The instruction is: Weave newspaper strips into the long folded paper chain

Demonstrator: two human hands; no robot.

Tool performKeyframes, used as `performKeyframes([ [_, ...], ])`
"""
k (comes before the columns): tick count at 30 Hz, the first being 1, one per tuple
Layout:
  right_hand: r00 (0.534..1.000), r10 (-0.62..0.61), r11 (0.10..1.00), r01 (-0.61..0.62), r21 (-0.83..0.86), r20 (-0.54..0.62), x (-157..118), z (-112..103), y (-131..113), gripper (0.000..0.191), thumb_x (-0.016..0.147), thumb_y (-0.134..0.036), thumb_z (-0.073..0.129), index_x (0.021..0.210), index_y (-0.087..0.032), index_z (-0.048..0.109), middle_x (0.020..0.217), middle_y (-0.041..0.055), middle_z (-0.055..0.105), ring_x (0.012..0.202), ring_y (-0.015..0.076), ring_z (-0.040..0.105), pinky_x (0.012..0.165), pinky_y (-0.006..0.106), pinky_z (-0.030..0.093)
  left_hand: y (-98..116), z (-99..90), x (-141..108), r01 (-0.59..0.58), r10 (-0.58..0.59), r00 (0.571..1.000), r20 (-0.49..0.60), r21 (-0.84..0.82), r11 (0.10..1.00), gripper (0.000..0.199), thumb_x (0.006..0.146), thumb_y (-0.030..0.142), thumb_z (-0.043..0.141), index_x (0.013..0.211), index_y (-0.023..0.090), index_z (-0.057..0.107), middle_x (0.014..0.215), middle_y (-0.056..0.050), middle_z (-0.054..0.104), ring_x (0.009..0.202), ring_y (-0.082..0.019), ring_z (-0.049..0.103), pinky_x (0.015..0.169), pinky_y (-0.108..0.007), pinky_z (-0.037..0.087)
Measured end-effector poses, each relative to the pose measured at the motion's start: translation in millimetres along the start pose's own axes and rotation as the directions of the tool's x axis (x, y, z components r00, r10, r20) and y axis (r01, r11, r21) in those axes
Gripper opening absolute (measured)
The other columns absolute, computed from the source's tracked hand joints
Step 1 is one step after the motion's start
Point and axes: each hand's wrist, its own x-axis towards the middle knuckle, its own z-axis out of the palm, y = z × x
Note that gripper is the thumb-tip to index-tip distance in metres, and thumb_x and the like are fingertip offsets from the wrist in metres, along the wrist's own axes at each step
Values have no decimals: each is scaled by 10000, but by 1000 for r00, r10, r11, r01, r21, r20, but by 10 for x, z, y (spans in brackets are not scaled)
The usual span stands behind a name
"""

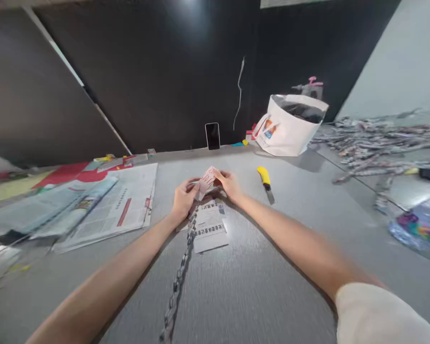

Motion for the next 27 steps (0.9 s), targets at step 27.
performKeyframes([
  [27, 983, -105, 977, 131, -169, 150, -159, 92, -75, 535, 853, -687, 720, 678, -188, 637, 642, 2, 539, 605, 132, 435, 560, 291, 341, -57, -16, -10, 114, -98, 986, 138, -109, 988, 476, 784, 489, 858, 1094, 140, 763, 1045, -122, 810, 893, -222, 746, 792, -309, 552],
])
